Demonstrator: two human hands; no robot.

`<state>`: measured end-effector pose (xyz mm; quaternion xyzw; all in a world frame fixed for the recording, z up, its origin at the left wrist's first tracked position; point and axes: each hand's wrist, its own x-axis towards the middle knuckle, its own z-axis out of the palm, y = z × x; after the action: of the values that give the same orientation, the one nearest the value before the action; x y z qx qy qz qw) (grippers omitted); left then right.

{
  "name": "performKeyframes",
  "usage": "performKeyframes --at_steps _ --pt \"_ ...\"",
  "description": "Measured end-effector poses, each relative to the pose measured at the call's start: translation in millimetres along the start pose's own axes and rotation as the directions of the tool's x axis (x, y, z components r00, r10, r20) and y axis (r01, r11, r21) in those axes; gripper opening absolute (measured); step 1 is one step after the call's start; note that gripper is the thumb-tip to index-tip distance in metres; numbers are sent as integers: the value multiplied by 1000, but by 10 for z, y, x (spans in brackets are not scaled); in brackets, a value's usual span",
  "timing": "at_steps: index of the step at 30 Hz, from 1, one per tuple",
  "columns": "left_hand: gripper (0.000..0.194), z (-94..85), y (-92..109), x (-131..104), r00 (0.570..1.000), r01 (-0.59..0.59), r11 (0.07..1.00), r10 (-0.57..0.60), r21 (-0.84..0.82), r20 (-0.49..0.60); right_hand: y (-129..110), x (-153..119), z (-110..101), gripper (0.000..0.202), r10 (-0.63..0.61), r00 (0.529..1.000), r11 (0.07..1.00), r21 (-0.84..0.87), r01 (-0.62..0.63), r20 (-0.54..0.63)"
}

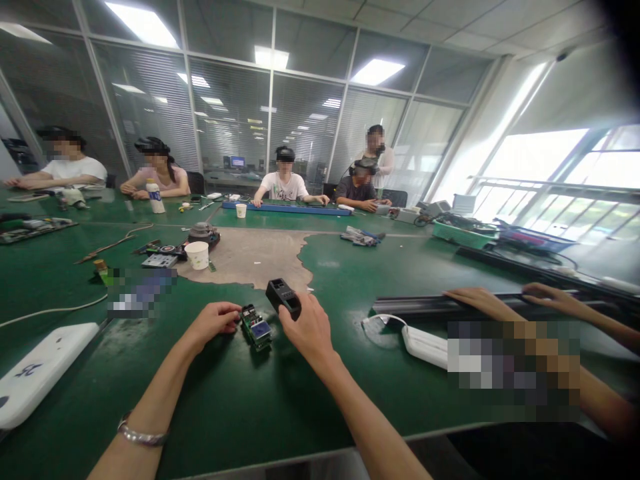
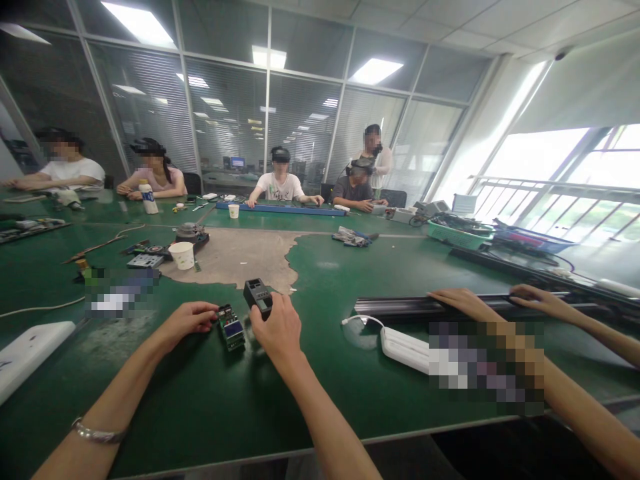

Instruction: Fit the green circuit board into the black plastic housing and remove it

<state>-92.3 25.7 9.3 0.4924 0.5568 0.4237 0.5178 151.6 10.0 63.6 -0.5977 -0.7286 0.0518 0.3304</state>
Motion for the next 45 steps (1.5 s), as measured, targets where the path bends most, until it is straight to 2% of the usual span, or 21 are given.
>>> performKeyframes --at_steps 4,11,18,24,28,36,45 --pt "47 -2 -18 15 1000 9 1000 -9 9 -29 123 -54 115 30 30 998 998 -58 -27 46" --pt "45 1 -4 -20 1000 -5 998 6 57 -19 183 -162 244 31 42 994 987 -161 -25 99" --pt "45 3 2 -19 1000 -25 995 24 97 13 232 -183 271 30 23 993 993 -119 -9 116" --pt "44 1 4 -32 999 -36 994 34 99 23 73 -88 127 28 4 999 996 84 -7 39" --pt "42 18 49 -62 998 -43 994 40 95 40 -109 -73 90 29 -57 997 985 167 49 46" --pt "37 39 96 -92 998 -45 996 41 82 49 -302 -138 218 31 -66 992 993 104 55 107" --pt "35 17 46 -32 999 -21 999 20 26 31 -393 -226 229 31 -105 982 994 -28 110 155"
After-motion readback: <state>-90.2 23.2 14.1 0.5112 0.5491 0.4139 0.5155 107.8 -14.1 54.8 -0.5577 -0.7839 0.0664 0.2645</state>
